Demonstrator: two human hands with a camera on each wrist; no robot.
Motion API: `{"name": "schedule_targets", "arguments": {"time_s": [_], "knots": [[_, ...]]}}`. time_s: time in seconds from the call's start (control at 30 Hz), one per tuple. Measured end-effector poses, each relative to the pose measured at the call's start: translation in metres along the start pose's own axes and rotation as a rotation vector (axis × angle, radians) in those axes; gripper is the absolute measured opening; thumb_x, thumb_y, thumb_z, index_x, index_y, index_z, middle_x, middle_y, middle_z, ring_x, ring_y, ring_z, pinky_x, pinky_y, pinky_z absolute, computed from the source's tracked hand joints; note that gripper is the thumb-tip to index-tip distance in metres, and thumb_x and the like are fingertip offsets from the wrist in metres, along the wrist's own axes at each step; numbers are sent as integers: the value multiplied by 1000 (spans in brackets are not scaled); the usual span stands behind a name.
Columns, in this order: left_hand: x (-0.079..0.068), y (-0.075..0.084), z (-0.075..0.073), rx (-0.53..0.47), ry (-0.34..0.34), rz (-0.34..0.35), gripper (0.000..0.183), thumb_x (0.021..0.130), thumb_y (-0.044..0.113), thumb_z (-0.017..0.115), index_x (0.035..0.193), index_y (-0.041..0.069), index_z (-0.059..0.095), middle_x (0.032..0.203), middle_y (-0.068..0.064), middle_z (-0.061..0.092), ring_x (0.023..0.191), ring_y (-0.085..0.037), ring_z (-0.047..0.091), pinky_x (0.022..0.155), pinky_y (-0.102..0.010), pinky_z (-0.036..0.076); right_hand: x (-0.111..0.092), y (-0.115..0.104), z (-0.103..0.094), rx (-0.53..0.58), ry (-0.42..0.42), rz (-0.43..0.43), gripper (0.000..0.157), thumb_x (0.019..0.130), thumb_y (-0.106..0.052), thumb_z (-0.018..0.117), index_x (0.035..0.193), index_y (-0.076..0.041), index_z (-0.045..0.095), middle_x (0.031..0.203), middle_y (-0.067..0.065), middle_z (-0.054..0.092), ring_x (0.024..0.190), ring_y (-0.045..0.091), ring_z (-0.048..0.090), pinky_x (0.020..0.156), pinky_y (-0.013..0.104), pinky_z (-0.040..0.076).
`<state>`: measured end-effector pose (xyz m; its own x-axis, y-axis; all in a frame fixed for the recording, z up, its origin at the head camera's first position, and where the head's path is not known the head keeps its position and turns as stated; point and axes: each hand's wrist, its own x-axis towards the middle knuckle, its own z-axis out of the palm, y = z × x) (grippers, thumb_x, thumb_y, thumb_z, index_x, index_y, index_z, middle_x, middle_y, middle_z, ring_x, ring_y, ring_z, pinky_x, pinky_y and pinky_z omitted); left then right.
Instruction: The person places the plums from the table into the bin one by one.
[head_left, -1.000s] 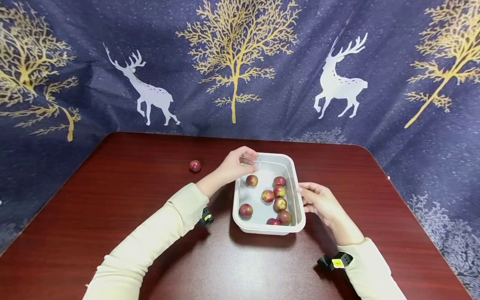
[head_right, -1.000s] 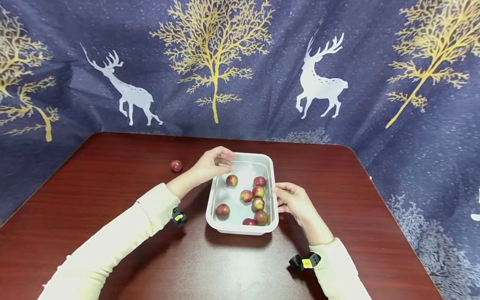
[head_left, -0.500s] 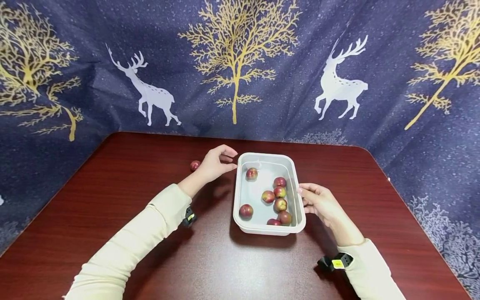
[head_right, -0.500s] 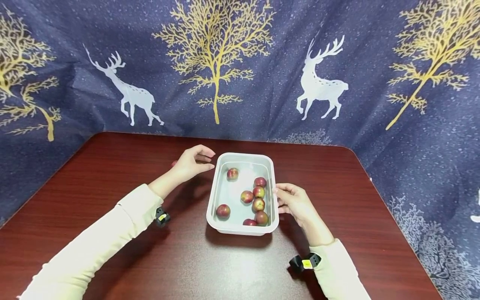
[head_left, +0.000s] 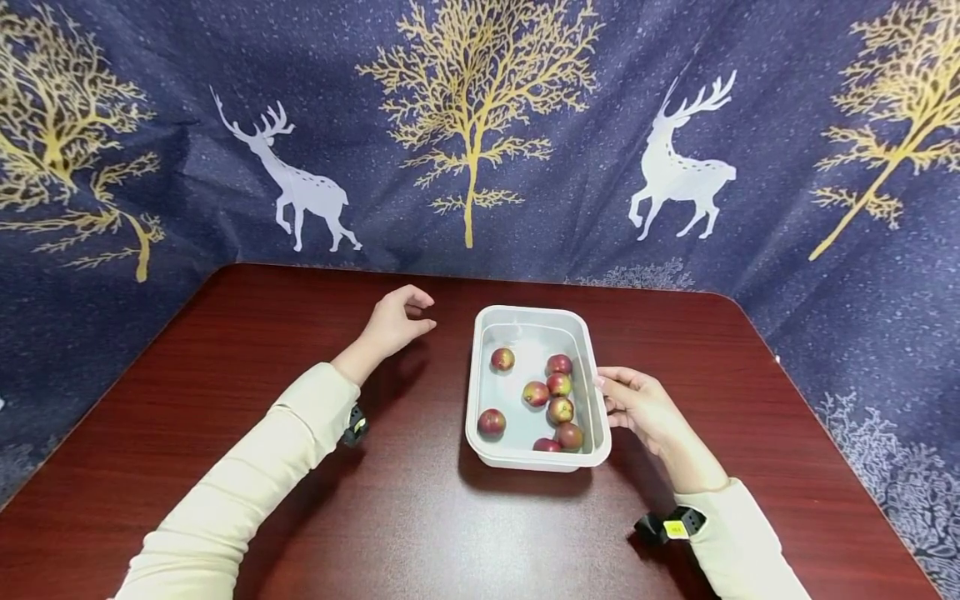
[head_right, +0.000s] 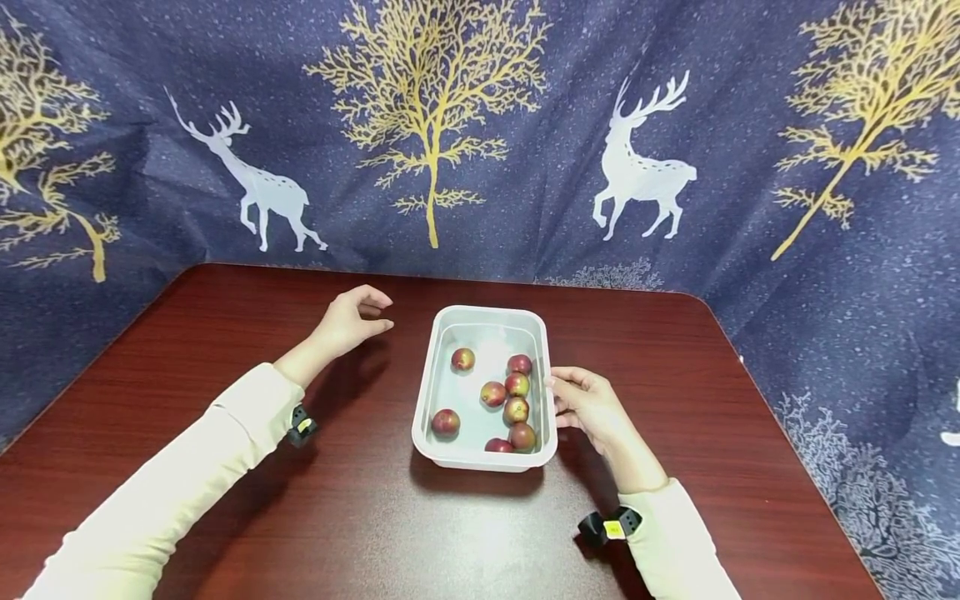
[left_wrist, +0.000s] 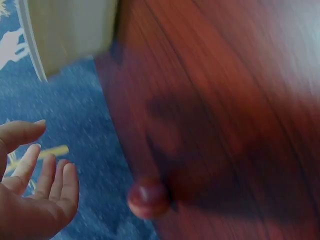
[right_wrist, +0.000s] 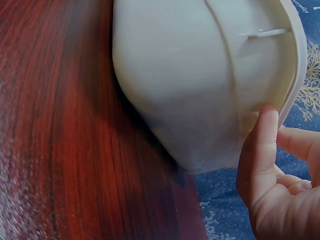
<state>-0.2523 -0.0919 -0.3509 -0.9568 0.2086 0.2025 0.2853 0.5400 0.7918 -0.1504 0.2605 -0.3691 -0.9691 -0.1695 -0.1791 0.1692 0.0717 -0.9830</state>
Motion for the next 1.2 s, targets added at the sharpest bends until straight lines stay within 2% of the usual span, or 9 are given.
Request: {"name": "schedule_targets", "arguments": {"time_s": [0.2, 0.4, 0.57, 0.83, 1.03, 1.2], "knots": [[4, -16, -13, 156, 2, -14, 35, 79, 2, 69, 110, -7, 58, 113, -29, 59, 106, -43, 57, 95, -47, 45, -1, -2, 1, -10, -5, -1, 45, 98, -14, 50, 128, 17, 39, 79, -5, 66, 63, 7, 60, 59, 23, 54], [5, -30, -18, 263, -49, -41, 42, 78, 5, 70, 115, -7, 57, 116, -31, 56, 108, -43, 52, 95, -50, 42, -1, -1, 1, -8, -7, 3, 44, 98, -14, 50, 128, 17, 39, 79, -6, 66, 63, 6, 60, 59, 22, 54], [6, -35, -20, 332, -91, -14, 44, 75, 4, 72, 115, -8, 58, 115, -31, 56, 111, -43, 52, 98, -50, 41, 1, 1, 1, -8, -6, 3, 45, 98, -13, 49, 129, 17, 37, 78, -5, 66, 62, 6, 60, 58, 22, 54], [7, -44, -19, 352, -172, -58, 50, 74, 8, 75, 118, -7, 56, 112, -30, 57, 110, -41, 51, 100, -48, 40, 2, 2, 0, 3, -10, -2, 41, 99, -13, 49, 127, 15, 41, 79, -5, 67, 63, 6, 61, 59, 23, 55], [5, -48, -18, 377, -176, -92, 49, 77, 6, 72, 120, -9, 54, 110, -29, 60, 109, -42, 55, 98, -48, 42, 2, 2, 0, 7, -10, 2, 40, 99, -14, 49, 126, 14, 42, 79, -5, 66, 63, 6, 60, 58, 22, 54], [6, -49, -18, 390, -167, -126, 45, 80, 6, 69, 120, -9, 54, 115, -29, 60, 112, -42, 53, 99, -48, 42, 2, 1, -1, 3, -11, 3, 42, 98, -14, 49, 128, 15, 40, 80, -5, 66, 64, 6, 60, 59, 22, 54]]}}
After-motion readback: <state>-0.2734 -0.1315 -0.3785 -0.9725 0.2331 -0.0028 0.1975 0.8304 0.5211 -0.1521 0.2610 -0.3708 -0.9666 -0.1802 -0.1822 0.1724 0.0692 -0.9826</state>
